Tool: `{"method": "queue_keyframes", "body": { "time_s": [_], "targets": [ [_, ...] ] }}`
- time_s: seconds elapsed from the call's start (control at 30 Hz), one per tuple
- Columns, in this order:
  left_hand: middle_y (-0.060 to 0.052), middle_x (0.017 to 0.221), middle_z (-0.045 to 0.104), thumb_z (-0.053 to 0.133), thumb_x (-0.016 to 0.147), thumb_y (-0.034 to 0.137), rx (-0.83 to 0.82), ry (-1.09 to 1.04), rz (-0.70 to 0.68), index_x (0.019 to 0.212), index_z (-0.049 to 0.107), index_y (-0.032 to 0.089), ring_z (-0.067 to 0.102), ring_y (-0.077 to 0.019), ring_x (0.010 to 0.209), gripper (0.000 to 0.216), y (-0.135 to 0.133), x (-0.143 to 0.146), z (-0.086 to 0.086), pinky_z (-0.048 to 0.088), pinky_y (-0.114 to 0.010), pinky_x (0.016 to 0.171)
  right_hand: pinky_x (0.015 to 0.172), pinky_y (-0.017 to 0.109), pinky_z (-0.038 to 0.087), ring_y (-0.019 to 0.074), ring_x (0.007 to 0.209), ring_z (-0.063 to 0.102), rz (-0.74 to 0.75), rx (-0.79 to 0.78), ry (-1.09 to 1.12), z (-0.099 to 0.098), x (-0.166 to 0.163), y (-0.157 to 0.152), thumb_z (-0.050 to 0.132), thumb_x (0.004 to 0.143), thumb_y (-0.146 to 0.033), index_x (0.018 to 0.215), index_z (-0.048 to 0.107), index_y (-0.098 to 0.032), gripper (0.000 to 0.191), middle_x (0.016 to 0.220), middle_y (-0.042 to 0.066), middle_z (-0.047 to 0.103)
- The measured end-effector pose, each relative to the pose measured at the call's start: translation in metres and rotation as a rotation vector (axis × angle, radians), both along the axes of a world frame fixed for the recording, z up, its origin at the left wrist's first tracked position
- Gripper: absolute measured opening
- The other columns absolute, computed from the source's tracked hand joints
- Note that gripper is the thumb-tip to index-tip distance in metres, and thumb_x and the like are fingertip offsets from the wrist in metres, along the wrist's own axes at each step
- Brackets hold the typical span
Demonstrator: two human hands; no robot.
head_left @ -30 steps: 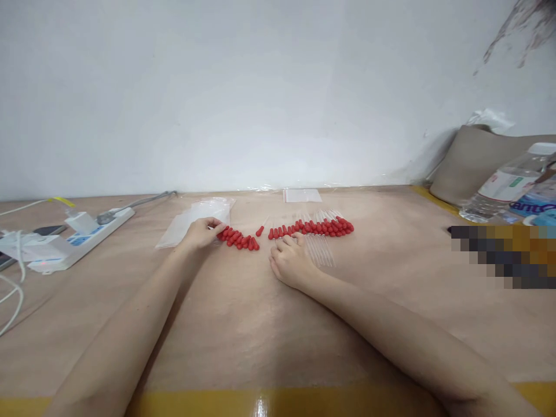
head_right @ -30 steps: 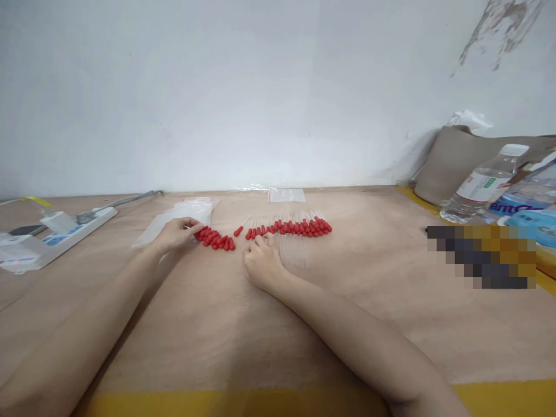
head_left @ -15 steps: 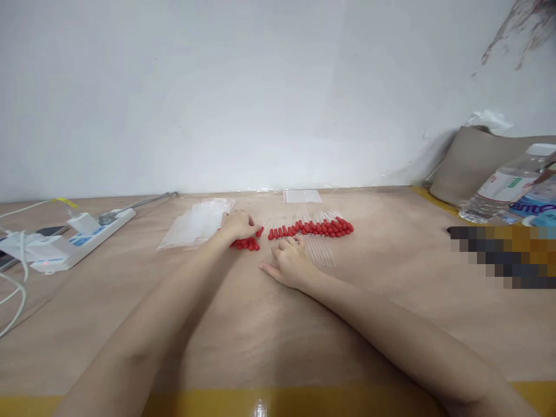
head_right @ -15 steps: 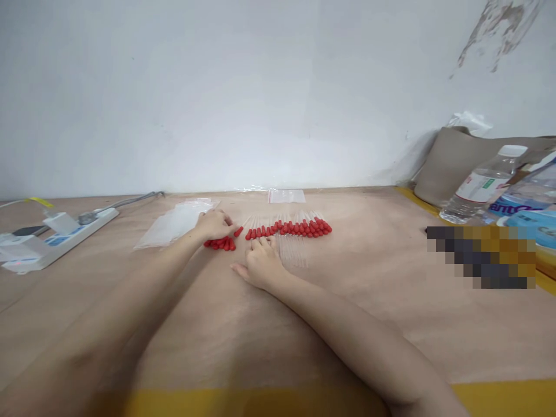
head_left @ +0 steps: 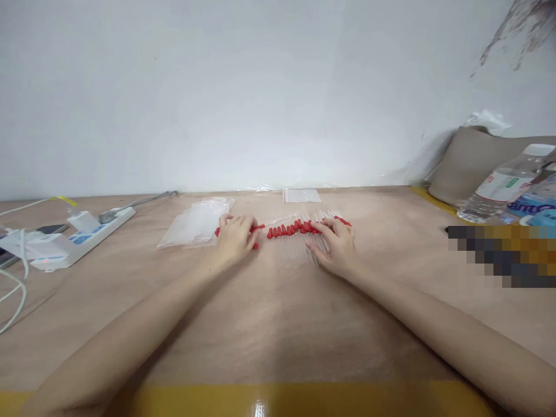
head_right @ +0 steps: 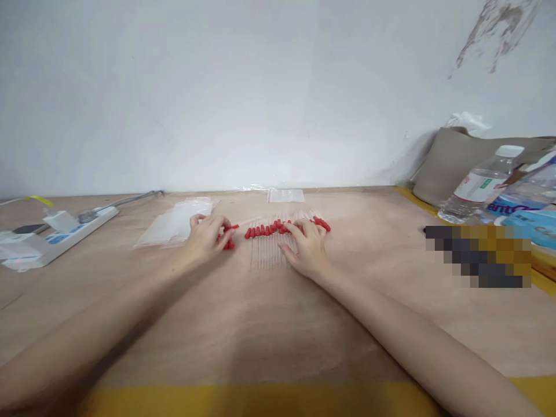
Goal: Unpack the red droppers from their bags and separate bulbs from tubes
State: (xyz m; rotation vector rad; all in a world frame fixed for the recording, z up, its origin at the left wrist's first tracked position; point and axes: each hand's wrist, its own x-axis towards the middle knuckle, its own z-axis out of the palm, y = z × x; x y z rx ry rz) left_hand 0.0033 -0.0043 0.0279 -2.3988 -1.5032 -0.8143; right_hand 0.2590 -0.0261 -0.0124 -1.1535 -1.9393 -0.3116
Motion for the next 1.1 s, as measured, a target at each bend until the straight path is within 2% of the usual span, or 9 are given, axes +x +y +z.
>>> {"method": "queue_keyframes", "body": {
  "time_s": [0.13, 0.27, 0.47, 0.67, 0.87, 1.1],
  "targets": [
    [-0.003, 0.078, 0.063, 0.051, 0.082, 0.031, 0.2, 0.019, -0.196, 0.079, 0.051, 0.018, 0.056, -0.0167, 0.076, 0.013, -0.034, -0.003, -0.029, 0.029, -0.038, 0.085, 0.087, 0.039, 0.025, 0.0211, 0.098, 0.047, 0.101, 0.03, -0.053, -0.001, -0.007, -0.013, 0.052, 0.078, -0.044, 0.114, 0.053, -0.019, 0.044, 0.107, 0.01, 0.054],
    [-0.002, 0.078, 0.064, 0.057, 0.079, 0.032, 0.286, -0.022, -0.264, 0.081, 0.051, 0.018, 0.056, -0.017, 0.077, 0.015, -0.04, -0.002, -0.043, 0.031, -0.037, 0.084, 0.09, 0.04, 0.023, 0.0182, 0.094, 0.049, 0.193, 0.029, -0.148, -0.007, -0.019, -0.026, 0.053, 0.079, -0.04, 0.109, 0.057, -0.022, 0.035, 0.103, 0.006, 0.059],
    [-0.001, 0.074, 0.064, 0.06, 0.077, 0.029, 0.313, 0.009, -0.335, 0.083, 0.052, 0.018, 0.057, -0.0177, 0.081, 0.014, -0.043, 0.003, -0.038, 0.031, -0.038, 0.087, 0.093, 0.043, 0.018, 0.0174, 0.094, 0.05, 0.196, 0.042, -0.222, -0.011, -0.025, -0.027, 0.051, 0.083, -0.033, 0.106, 0.059, -0.023, 0.027, 0.088, 0.003, 0.065],
    [-0.002, 0.076, 0.065, 0.056, 0.08, 0.029, 0.248, 0.027, -0.34, 0.083, 0.056, 0.019, 0.057, -0.0179, 0.083, 0.01, -0.046, 0.004, -0.038, 0.031, -0.038, 0.087, 0.094, 0.043, 0.013, 0.0149, 0.085, 0.05, 0.202, 0.041, -0.267, -0.012, -0.028, -0.022, 0.049, 0.084, -0.034, 0.099, 0.062, -0.023, 0.023, 0.072, 0.0, 0.062],
    [-0.005, 0.102, 0.062, 0.055, 0.08, 0.033, 0.225, 0.082, -0.367, 0.101, 0.06, 0.025, 0.051, -0.0212, 0.1, 0.022, -0.047, 0.015, -0.037, 0.026, -0.044, 0.093, 0.094, 0.042, 0.012, 0.0124, 0.077, 0.047, 0.227, 0.055, -0.268, -0.011, -0.029, -0.023, 0.045, 0.086, -0.032, 0.087, 0.065, -0.025, 0.022, 0.066, -0.002, 0.058],
    [-0.001, 0.09, 0.067, 0.051, 0.083, 0.024, 0.194, 0.091, -0.411, 0.085, 0.064, 0.023, 0.054, -0.0189, 0.098, 0.013, -0.05, 0.019, -0.035, 0.021, -0.047, 0.098, 0.091, 0.04, 0.013, 0.0107, 0.071, 0.045, 0.282, 0.065, -0.307, -0.007, -0.028, -0.027, 0.044, 0.086, -0.03, 0.082, 0.065, -0.025, 0.023, 0.061, -0.003, 0.056]
  ]
}}
